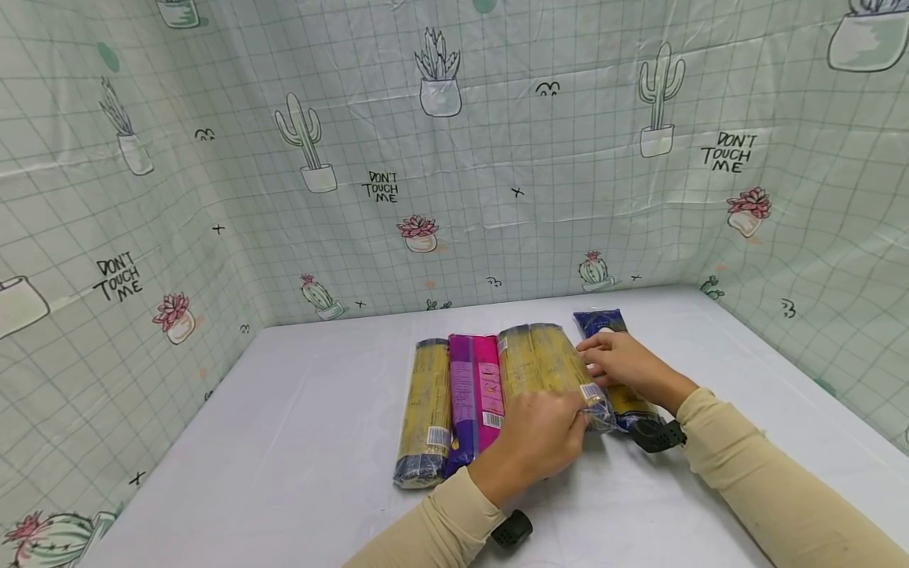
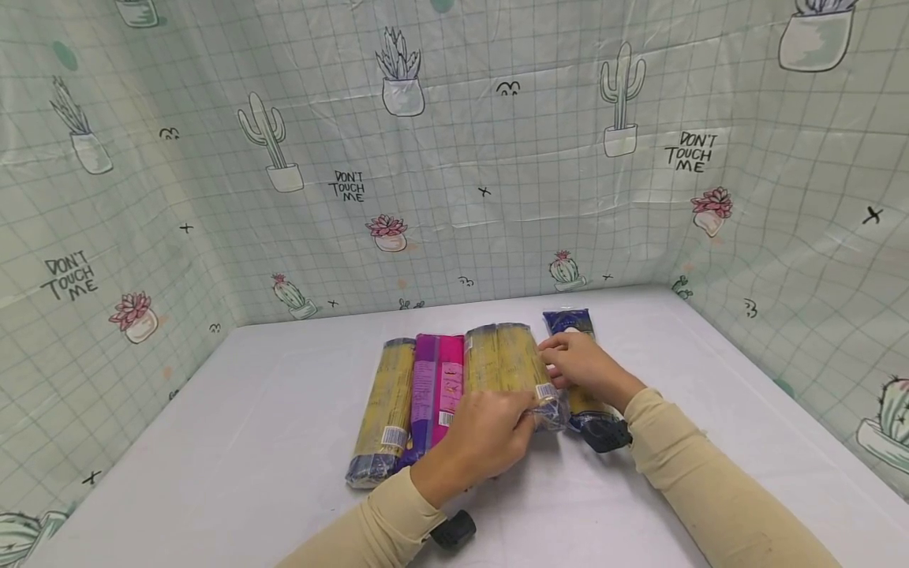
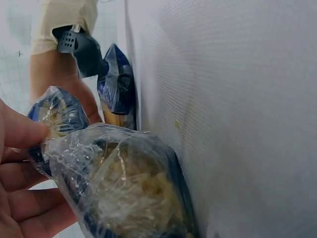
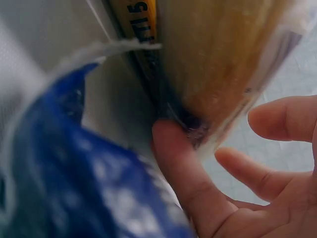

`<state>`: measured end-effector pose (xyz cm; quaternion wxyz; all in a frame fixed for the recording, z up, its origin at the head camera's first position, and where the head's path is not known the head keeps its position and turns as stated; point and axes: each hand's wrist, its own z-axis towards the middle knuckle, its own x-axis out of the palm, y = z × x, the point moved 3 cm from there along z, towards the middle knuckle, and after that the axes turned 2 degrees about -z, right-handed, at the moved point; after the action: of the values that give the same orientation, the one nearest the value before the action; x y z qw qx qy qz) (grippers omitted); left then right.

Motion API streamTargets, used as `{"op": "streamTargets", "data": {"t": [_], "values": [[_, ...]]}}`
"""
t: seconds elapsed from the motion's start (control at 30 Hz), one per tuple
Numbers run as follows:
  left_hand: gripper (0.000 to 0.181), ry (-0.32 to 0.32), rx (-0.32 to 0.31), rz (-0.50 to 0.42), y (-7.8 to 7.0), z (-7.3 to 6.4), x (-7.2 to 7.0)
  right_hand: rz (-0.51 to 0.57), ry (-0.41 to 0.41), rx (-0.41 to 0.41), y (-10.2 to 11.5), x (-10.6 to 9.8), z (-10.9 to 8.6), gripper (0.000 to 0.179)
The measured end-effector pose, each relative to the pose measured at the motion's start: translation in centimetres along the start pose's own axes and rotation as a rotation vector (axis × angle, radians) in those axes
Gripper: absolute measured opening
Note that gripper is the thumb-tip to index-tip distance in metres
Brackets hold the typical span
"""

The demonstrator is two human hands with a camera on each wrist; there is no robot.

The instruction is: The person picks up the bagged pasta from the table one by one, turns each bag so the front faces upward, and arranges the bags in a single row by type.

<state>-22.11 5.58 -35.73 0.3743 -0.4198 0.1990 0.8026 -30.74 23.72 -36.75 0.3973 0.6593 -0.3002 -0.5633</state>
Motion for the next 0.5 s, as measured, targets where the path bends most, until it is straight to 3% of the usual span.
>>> {"op": "streamTargets", "data": {"t": [0.5], "values": [[0.015,-0.059,0.003,-0.179,0.04,0.13,-0.89,0.065,0.064,0.059,-0.3,0.39,0.15,0.069]]}}
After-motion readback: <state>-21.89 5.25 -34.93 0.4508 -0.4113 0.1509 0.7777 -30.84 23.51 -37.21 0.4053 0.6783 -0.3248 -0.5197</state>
